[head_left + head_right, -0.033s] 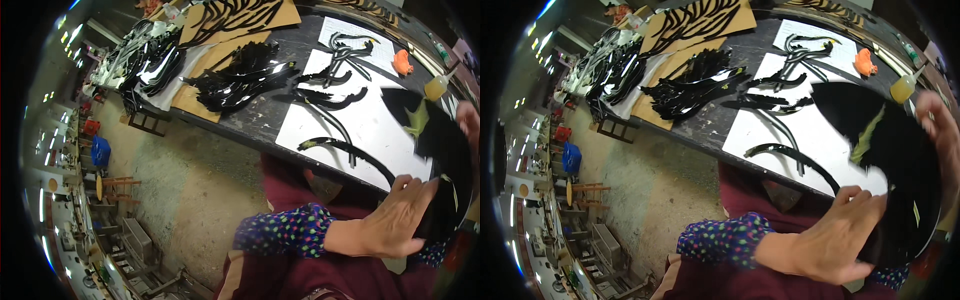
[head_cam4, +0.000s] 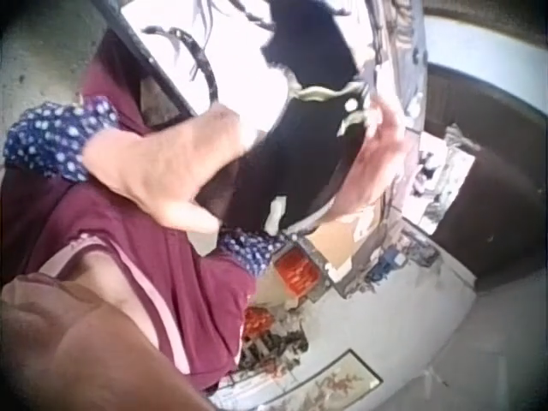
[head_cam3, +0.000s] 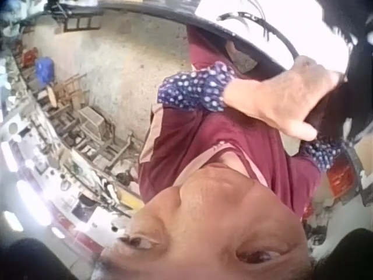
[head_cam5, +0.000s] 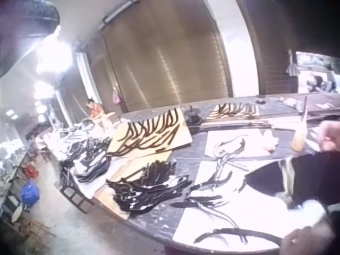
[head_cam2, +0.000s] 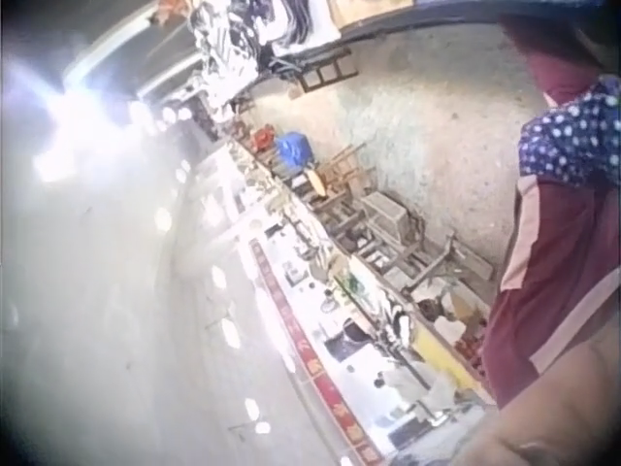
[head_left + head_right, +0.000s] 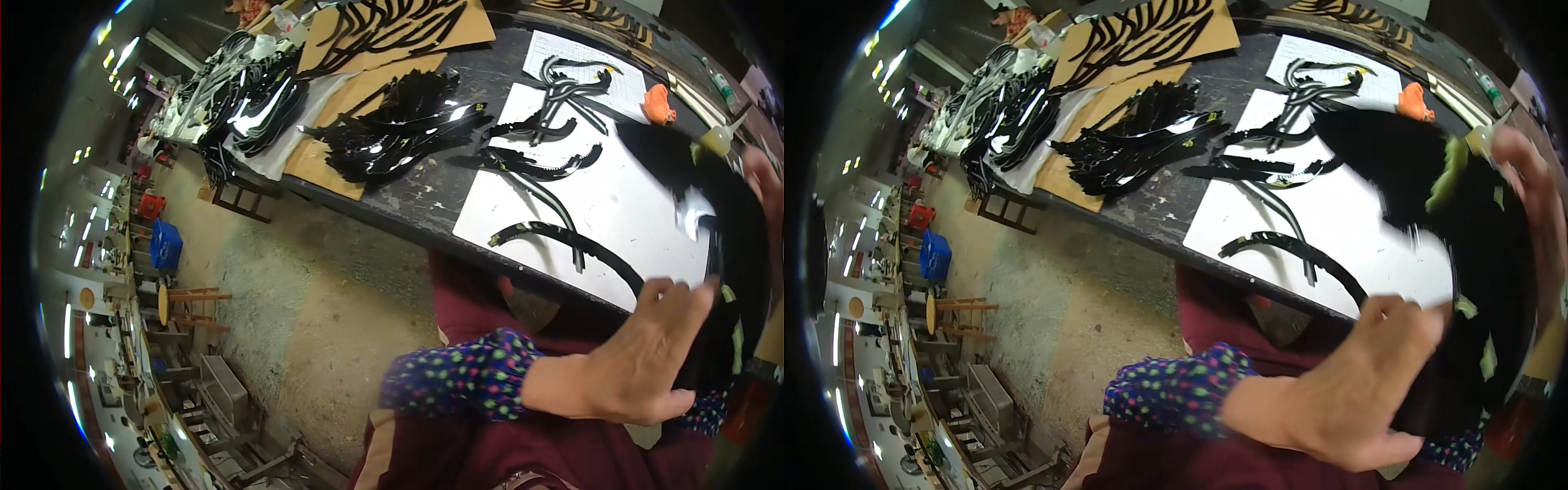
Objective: Assembling shoe upper components by manually attaching reinforcement strips.
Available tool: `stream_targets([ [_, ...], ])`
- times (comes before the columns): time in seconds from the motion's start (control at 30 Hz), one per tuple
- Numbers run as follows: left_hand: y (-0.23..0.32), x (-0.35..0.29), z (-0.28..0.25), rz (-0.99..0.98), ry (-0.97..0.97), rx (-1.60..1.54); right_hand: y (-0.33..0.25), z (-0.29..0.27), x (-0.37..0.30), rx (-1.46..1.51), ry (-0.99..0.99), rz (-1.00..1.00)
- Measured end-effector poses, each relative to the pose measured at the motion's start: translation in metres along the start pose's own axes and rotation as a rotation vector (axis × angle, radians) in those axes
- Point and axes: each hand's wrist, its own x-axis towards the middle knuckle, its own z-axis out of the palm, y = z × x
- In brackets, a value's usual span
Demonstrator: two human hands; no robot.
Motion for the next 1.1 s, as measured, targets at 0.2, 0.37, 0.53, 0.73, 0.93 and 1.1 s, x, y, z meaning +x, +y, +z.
stream_targets([
  [0.2, 0.011, -0.001, -0.109, -0.223, 0.253, -0.381, 0.161, 0.031, 0.052, -0.468, -0.402, -0.325],
  [0.37, 0.026, -0.025, -0.184, 0.002, 0.454, -0.601, 0.2, 0.077, 0.06, -0.883, -0.962, -0.552],
  [0.53, 0.078, -0.066, -0.293, -0.151, 0.825, -0.385, 0.218, 0.066, 0.059, -0.848, -0.683, -0.469],
  [0.73, 0.117, -0.059, -0.454, -0.585, 0.902, 0.314, 0.213, 0.076, 0.06, -0.929, -0.581, -0.574],
  [0.93, 0.126, -0.006, -0.641, -0.514, 0.605, 1.537, 0.204, 0.081, 0.063, -0.955, -0.571, -0.493],
  [1.1, 0.042, -0.009, -0.711, -0.044, 0.265, 1.857, 0.199, 0.083, 0.063, -0.959, -0.578, -0.427],
])
